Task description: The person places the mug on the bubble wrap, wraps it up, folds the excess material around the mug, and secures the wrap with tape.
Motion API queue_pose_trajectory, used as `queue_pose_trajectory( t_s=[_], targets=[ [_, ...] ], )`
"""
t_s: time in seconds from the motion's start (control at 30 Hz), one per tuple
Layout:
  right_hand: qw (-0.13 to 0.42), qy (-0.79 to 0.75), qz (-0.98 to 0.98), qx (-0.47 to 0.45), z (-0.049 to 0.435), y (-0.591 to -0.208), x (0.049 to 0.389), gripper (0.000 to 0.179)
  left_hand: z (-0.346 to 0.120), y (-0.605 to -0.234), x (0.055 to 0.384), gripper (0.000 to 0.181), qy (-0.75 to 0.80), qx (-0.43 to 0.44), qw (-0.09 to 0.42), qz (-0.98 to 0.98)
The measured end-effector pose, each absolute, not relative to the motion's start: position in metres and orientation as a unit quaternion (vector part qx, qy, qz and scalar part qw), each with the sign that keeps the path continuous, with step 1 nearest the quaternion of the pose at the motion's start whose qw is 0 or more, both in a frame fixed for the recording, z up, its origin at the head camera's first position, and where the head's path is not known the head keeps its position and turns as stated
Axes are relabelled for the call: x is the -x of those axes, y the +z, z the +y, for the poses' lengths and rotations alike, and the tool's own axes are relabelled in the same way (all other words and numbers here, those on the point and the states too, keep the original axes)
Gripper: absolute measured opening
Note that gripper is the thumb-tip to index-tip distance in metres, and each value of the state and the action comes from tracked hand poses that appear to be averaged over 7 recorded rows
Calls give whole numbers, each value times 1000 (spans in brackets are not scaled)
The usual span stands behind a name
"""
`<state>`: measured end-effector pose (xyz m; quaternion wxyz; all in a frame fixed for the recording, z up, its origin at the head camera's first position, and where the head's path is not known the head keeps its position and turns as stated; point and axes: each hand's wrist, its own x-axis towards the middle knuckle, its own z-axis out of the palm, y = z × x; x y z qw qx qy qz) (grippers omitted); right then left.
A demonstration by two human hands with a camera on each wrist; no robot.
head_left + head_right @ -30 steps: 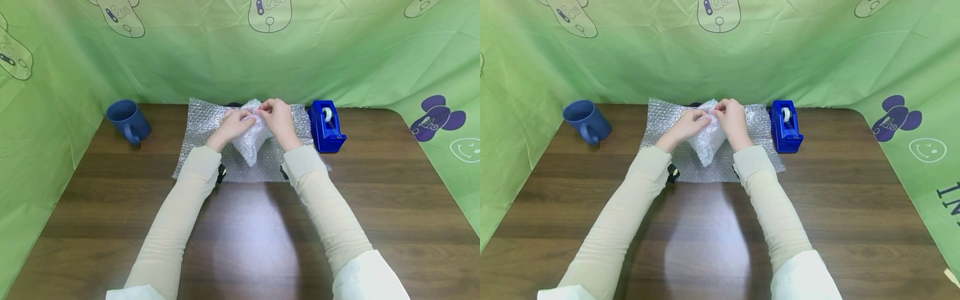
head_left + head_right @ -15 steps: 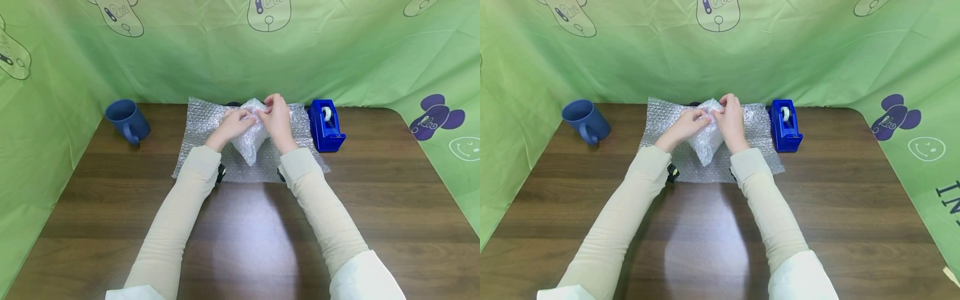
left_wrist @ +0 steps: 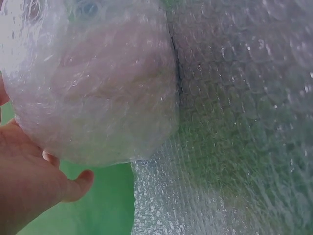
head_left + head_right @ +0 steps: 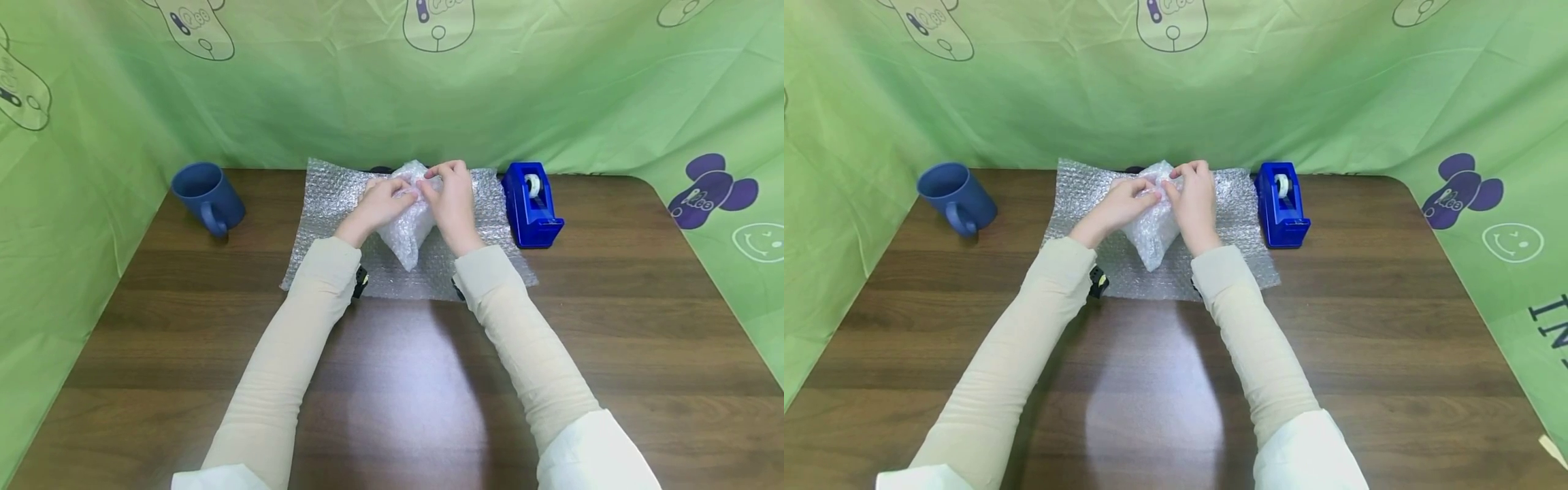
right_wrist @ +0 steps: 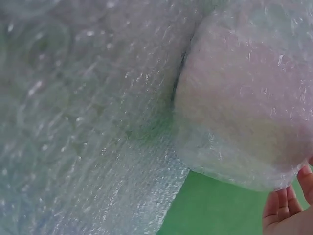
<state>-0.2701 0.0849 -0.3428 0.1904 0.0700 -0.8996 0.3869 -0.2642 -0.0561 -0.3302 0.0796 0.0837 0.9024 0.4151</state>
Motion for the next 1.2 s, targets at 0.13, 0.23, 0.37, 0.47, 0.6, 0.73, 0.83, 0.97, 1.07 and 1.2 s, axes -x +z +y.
queue_pose_trajectory(
  t_s=[0.13, 0.23, 0.37, 0.47, 0.6, 0.73, 0.83, 0.97, 1.07, 1.2],
  targets=[
    [181, 366, -910, -69, 86, -341, 270, 28, -56, -331, 265, 34, 420, -85, 79, 900],
    [179, 345, -919, -73, 87, -342, 269, 33, -57, -331, 265, 34, 422, -87, 79, 899],
    [191, 311, -927, -92, 88, -343, 268, 36, -57, -331, 265, 33, 422, -90, 77, 899],
    [199, 282, -933, -101, 87, -344, 267, 37, -57, -331, 266, 32, 419, -91, 75, 900],
    [191, 243, -946, -96, 86, -343, 266, 39, -57, -332, 267, 32, 414, -94, 72, 903],
    [164, 226, -957, -81, 85, -343, 266, 41, -57, -332, 268, 33, 415, -95, 72, 902],
    [149, 233, -958, -75, 85, -344, 267, 42, -57, -332, 268, 33, 415, -96, 75, 902],
    [144, 278, -947, -75, 87, -346, 268, 43, -57, -332, 268, 33, 417, -97, 80, 900],
    [135, 348, -925, -75, 89, -348, 271, 44, -56, -331, 267, 31, 426, -96, 86, 896],
    [105, 434, -892, -68, 93, -350, 276, 45, -56, -330, 267, 31, 435, -93, 92, 891]
  ],
)
